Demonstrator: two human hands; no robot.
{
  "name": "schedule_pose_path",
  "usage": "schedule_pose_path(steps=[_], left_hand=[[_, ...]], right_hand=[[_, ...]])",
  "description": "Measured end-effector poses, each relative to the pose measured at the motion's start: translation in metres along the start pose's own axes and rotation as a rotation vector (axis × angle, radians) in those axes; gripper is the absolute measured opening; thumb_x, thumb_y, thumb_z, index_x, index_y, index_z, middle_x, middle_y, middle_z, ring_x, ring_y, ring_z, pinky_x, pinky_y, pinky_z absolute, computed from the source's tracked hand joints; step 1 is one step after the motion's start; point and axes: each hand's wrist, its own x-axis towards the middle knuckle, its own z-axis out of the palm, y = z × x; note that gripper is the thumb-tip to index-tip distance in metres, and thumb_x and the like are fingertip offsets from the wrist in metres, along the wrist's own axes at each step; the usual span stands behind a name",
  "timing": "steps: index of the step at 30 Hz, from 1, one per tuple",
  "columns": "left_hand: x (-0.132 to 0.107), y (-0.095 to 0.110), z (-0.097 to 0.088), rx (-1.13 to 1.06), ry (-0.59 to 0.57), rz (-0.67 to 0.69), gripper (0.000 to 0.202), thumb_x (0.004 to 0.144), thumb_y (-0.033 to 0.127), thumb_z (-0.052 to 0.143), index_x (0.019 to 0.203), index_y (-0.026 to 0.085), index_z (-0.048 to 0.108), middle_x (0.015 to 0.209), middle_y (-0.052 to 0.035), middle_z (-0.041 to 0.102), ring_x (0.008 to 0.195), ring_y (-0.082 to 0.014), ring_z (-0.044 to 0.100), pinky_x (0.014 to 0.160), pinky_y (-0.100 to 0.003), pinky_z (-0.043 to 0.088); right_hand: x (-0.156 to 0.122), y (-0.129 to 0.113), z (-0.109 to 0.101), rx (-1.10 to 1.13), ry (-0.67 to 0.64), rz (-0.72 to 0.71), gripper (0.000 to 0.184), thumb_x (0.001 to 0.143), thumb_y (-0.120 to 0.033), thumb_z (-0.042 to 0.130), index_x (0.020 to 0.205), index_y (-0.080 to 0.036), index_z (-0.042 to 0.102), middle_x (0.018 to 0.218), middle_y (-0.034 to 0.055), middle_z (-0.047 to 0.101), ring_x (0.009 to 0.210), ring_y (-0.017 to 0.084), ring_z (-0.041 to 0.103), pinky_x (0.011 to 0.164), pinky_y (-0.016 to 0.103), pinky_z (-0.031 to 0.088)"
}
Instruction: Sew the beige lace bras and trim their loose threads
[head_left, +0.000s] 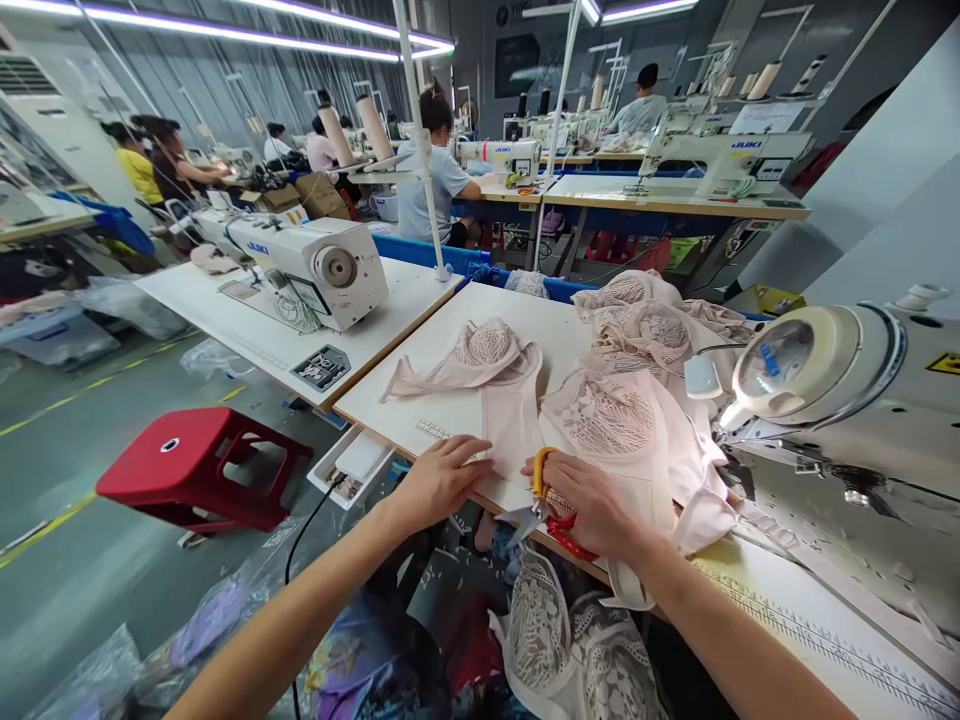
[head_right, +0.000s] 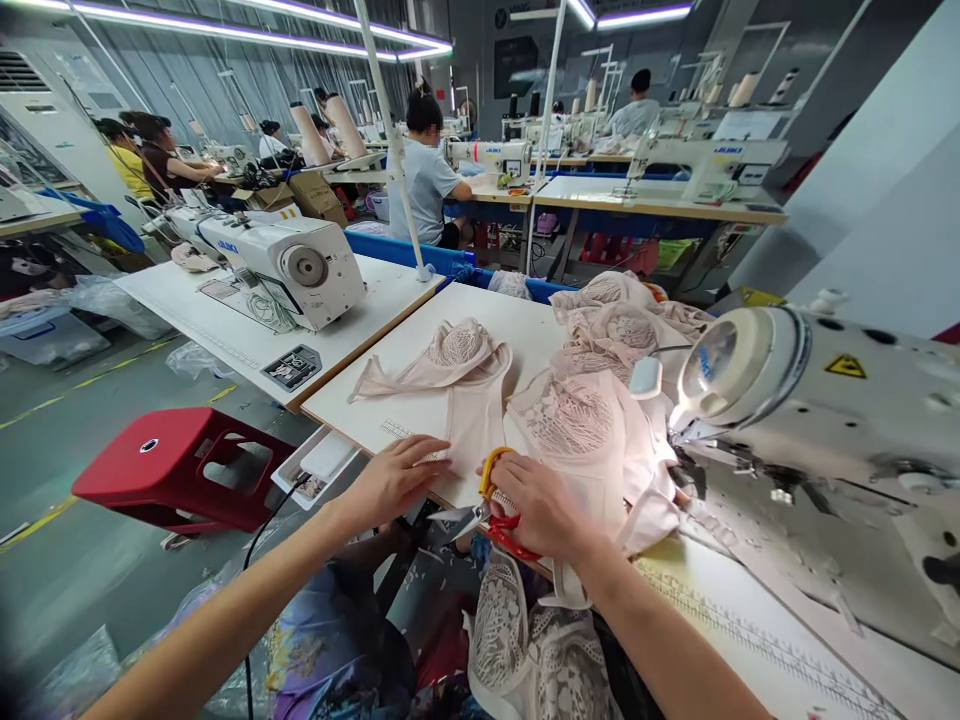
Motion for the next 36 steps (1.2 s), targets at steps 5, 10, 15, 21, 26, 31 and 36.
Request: schedule_pose_path(steps=[5,10,15,21,26,31,36], left_hand=[[0.014,-0.008,0.015,0.069,-0.108,-0.035,0.033,0.095,0.010,0.046,0.119,0.019,0.067,0.124,-0.0123,0.065,0.108,-0.0249,0.059,0.092,-0.039,0.053],[0.028,-0.021,0.013,0.110,-0.084,-0.128,0.031,0.095,0.013,0.047,0.117,0.021,0.069,0.107,-0.0111,0.065,0.099,-0.0242,0.058,0.085,-0.037,0.054],[0.016,-0.020,0.010,0.050,-0.063,-0.092,0.032,0.095,0.010,0.044,0.117,0.017,0.066,0.110,-0.0112,0.065,0.098,-0.0235,0.057,0.089,-0.038,0.054],[0.000,-0.018,0.005,0.084,-0.073,-0.080,0.042,0.088,0.004,0.049,0.125,0.019,0.063,0.124,-0.0128,0.063,0.108,-0.0263,0.057,0.095,-0.042,0.052],[0.002,-0.023,-0.001,0.129,-0.151,-0.109,0.045,0.088,0.006,0.051,0.128,0.023,0.064,0.130,-0.0111,0.063,0.115,-0.0282,0.057,0.096,-0.046,0.049],[0.004,-0.021,-0.006,0.169,-0.147,-0.148,0.044,0.087,0.004,0.050,0.122,0.025,0.066,0.129,-0.0081,0.065,0.117,-0.0283,0.056,0.098,-0.046,0.047],[0.000,-0.005,-0.004,0.171,-0.133,-0.208,0.045,0.088,0.005,0.048,0.129,0.019,0.059,0.124,-0.0113,0.064,0.111,-0.0278,0.056,0.093,-0.043,0.050]], right_hand=[[0.005,-0.006,0.004,-0.045,-0.110,-0.056,0.017,0.078,-0.007,0.049,0.083,-0.023,0.049,0.080,0.0059,0.063,0.078,0.022,0.058,0.069,0.034,0.049],[0.005,0.004,0.005,-0.101,-0.089,0.017,0.013,0.080,-0.011,0.050,0.083,-0.023,0.049,0.082,0.0069,0.063,0.076,0.022,0.056,0.068,0.034,0.047],[0.001,0.008,0.005,-0.077,-0.076,0.024,0.012,0.083,-0.011,0.049,0.083,-0.023,0.048,0.082,0.0070,0.061,0.075,0.021,0.054,0.065,0.034,0.046],[0.001,0.008,0.008,-0.071,-0.017,0.040,0.011,0.084,-0.011,0.048,0.084,-0.023,0.049,0.084,0.0078,0.061,0.080,0.023,0.055,0.069,0.036,0.048],[0.002,0.007,0.007,-0.059,-0.036,0.056,0.013,0.085,-0.011,0.048,0.082,-0.023,0.048,0.082,0.0065,0.060,0.075,0.022,0.054,0.066,0.035,0.047],[0.004,0.003,0.008,-0.015,-0.053,0.034,0.013,0.084,-0.011,0.050,0.082,-0.023,0.048,0.082,0.0063,0.060,0.076,0.022,0.054,0.068,0.035,0.048],[0.006,0.000,0.009,-0.016,-0.048,0.007,0.014,0.080,-0.011,0.054,0.080,-0.023,0.047,0.080,0.0066,0.060,0.079,0.023,0.054,0.071,0.036,0.048]])
